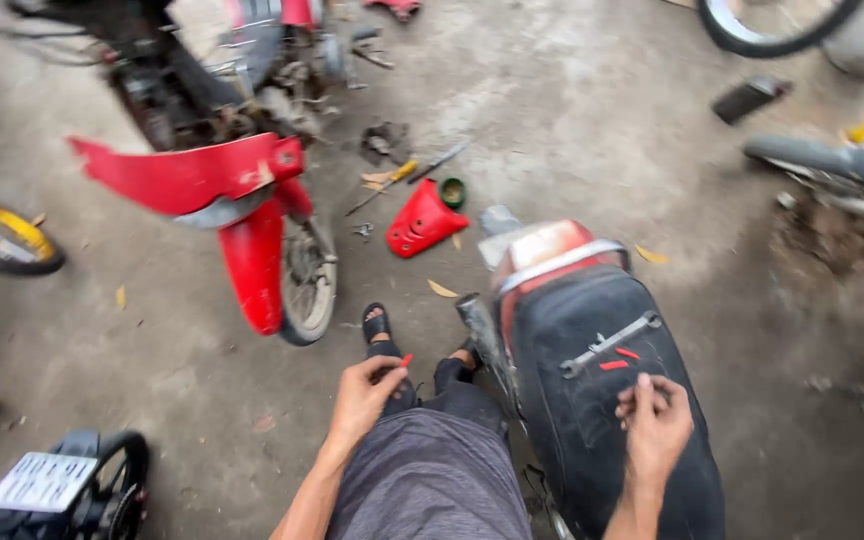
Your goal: The person works on the wiring of a red motorcycle, focusing on the area beneath the handlebars and instrument cluster. They use a red-handled tool to strip wire insulation and then connect the exposed wires by hand.
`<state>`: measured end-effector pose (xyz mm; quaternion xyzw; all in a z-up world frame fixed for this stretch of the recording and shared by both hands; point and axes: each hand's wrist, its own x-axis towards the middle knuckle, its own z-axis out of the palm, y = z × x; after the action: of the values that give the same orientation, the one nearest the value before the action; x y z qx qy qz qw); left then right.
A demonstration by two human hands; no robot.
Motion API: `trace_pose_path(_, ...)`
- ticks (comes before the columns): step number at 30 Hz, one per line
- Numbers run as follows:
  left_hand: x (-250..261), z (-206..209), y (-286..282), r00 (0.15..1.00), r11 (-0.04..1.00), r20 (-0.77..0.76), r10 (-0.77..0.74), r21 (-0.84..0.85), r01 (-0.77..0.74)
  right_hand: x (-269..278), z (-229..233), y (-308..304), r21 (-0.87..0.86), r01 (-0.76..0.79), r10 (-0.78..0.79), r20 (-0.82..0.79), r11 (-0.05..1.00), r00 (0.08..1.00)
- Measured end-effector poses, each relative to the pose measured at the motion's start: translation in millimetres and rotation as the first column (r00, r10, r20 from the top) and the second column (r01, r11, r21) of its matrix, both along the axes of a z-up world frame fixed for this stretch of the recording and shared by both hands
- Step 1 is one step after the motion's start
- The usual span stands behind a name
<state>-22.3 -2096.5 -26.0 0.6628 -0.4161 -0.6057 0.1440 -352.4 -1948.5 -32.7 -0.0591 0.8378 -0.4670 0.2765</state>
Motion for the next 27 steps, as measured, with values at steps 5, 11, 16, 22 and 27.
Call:
trace_pose_path(5, -2, 35, -6, 0.989, 0.991, -0.065, -0.133, 0.006, 0.134, 62, -28, -27, -0.318, -0.334, 0.403, 0.181, 0.887, 0.897)
trace_pose_path(11, 11, 59, -35, 0.956, 0.981, -0.233, -0.177, -0.122, 0.152, 145, 10, -110, -0.469, -0.605, 0.758, 0.280, 0.644, 0.589)
trace_pose_path(16, 46, 65, -94, 0.963, 0.987, -0.239, -0.123, -0.129, 0.094, 181, 21, -190, -0.443, -0.632, 0.769, 0.301, 0.636, 0.563)
trace_pose_path(22, 103, 53, -213, 0.933, 0.988, -0.329, -0.144, -0.106, 0.115, 230, 16, -311, -0.432, -0.672, 0.799, 0.299, 0.601, 0.522)
trace_pose_path(27, 148, 45, -333, 0.901, 0.792, -0.111, -0.419, -0.530, 0.303, 270, 40, -435, -0.246, -0.834, 0.867, 0.071, 0.494, 0.493)
